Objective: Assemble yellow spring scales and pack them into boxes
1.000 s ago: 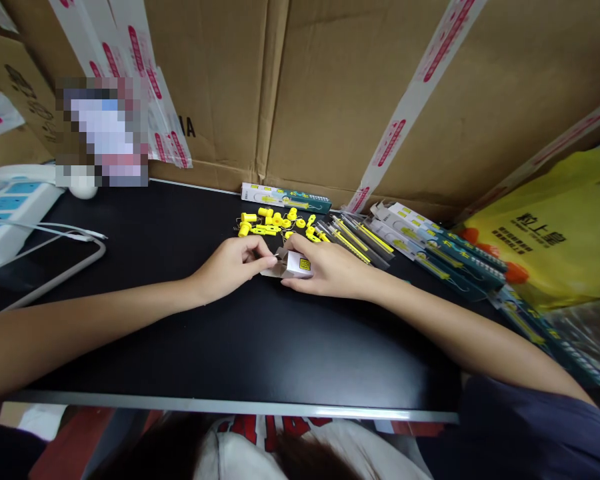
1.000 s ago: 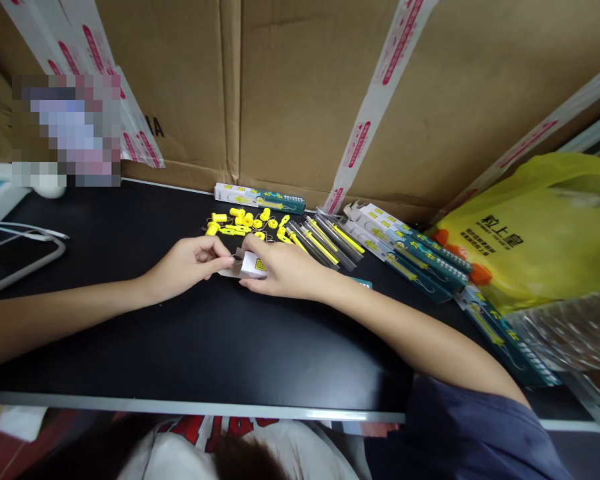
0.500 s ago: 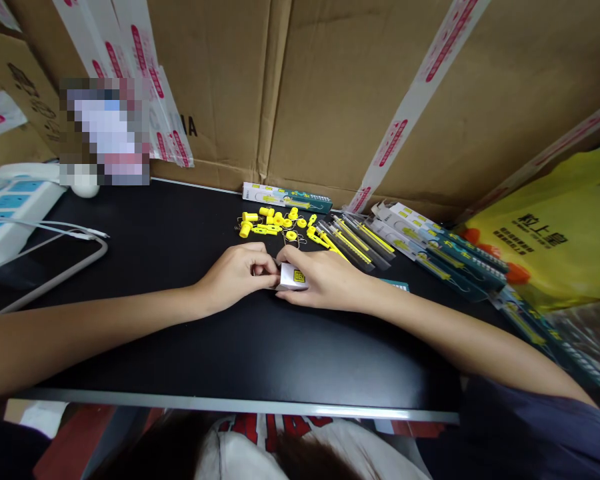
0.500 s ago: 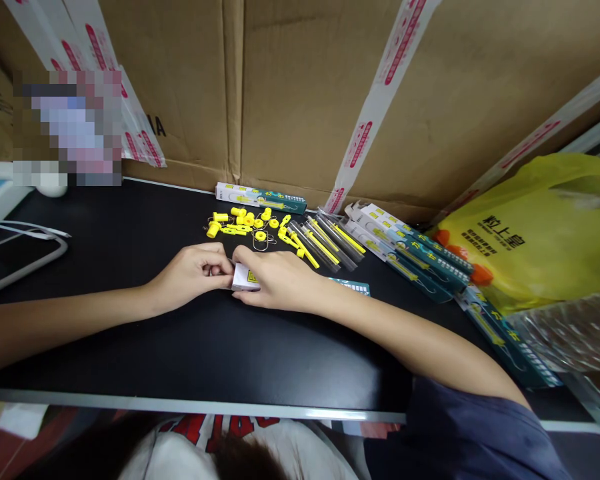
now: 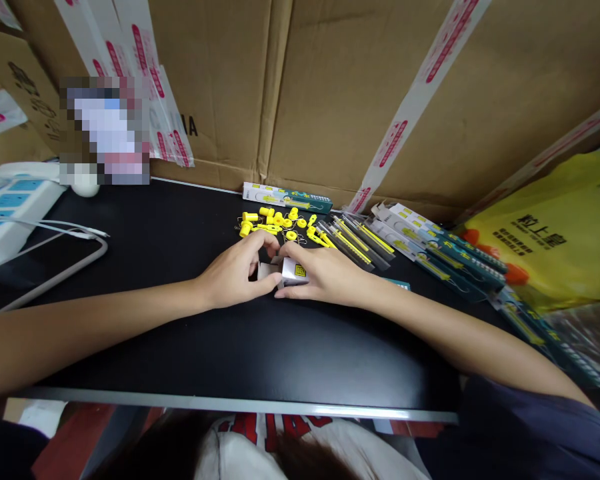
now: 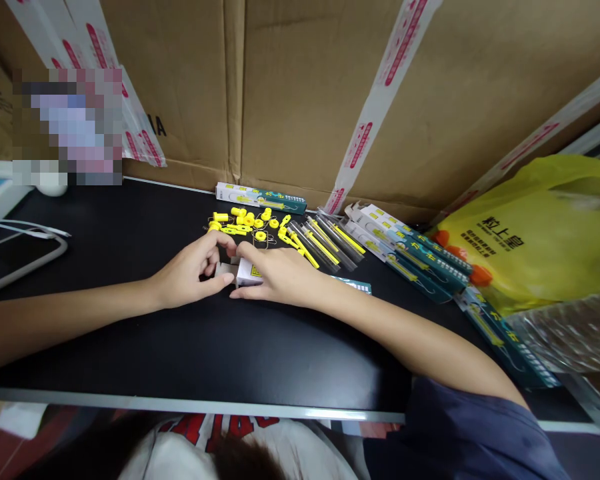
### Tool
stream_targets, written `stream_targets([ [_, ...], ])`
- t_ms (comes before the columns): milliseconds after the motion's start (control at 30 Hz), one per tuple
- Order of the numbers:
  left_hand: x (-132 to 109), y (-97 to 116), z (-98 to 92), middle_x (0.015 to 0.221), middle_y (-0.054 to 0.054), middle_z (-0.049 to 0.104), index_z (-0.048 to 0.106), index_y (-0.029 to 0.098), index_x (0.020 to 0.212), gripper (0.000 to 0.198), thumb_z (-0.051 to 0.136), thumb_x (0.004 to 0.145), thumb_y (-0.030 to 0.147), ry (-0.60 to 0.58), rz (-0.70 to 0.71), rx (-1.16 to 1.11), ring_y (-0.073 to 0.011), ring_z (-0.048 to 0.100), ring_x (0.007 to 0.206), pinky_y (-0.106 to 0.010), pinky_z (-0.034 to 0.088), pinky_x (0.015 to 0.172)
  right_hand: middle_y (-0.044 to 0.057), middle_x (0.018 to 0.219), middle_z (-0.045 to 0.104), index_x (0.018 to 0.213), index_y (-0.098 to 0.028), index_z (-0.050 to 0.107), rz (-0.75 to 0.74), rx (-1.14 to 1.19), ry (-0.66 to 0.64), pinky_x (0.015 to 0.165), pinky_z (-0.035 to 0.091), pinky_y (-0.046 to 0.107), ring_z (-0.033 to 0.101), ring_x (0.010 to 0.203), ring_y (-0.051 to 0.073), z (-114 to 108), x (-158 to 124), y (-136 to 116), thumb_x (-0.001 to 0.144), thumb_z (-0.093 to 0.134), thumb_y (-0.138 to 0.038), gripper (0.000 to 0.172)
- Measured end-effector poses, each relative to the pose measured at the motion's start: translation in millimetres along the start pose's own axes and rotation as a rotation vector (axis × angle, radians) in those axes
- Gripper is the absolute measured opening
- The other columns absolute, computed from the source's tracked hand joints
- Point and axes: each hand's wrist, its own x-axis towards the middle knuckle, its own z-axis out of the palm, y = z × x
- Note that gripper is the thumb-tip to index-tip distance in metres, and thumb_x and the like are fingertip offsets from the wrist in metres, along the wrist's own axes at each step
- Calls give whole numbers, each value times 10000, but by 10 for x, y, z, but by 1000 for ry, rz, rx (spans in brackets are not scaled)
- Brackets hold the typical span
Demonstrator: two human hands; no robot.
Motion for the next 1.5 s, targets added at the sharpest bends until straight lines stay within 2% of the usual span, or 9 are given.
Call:
stream_targets([
  [100,-1,8,-10,910,2,567,477,195,1031,421,668,729,419,-56,-10,109,-105,502,657,-245,416,600,79,948,693,1124,-204,411,65,2,-8,593,359,261,665,752,248,3,5,9,797,641,-566,540],
  [200,-2,14,-2,908,5,571,491,205,1000,389,669,728,419,-70,-22,180,-127,529,701,-259,429,631,65,908,683,1098,-210,400,100,10,-14,588,354,253,649,731,232,1,13,16,798,656,-487,482],
  [367,-2,-9,2,925,0,588,526,204,970,222,587,778,298,-73,36,228,-129,546,720,-258,431,650,43,905,670,1062,-218,408,65,58,-18,594,354,245,625,722,201,6,15,47,812,650,-383,385],
  [633,2,-35,-23,891,10,602,526,197,901,133,572,801,272,-33,71,210,-114,542,688,-242,422,644,63,987,656,1080,-209,450,11,148,2,690,419,266,633,833,204,-21,-17,10,852,621,-405,346],
  [900,-11,-48,-9,919,9,595,579,186,904,84,562,830,222,-51,149,187,-82,518,664,-208,408,635,67,1007,647,1037,-189,515,-34,138,76,733,431,286,618,882,208,42,0,27,815,666,-366,322],
  [1100,19,-58,9,899,3,562,589,169,877,76,587,815,213,-16,118,7,-59,493,618,-198,426,589,72,1007,644,1039,-179,532,-58,148,121,720,425,283,603,861,200,69,9,58,816,665,-374,325],
  [1233,33,-45,48,878,-7,549,571,164,844,74,605,791,202,33,58,-194,-77,529,679,-192,442,567,65,1002,645,1035,-187,531,-58,159,138,719,423,281,600,847,192,61,10,55,812,667,-376,323],
  [1400,37,-46,64,893,-9,542,538,166,912,191,649,768,224,11,-2,-456,-103,577,783,-220,508,672,56,961,639,1031,-183,525,-68,139,163,707,417,275,595,827,189,57,3,50,808,669,-377,328],
  [1500,43,-50,63,927,-10,551,518,175,989,254,653,780,227,46,-27,-539,-95,585,806,-225,520,720,61,969,640,1039,-177,522,-66,131,168,705,416,272,594,826,188,55,7,58,809,673,-372,338],
])
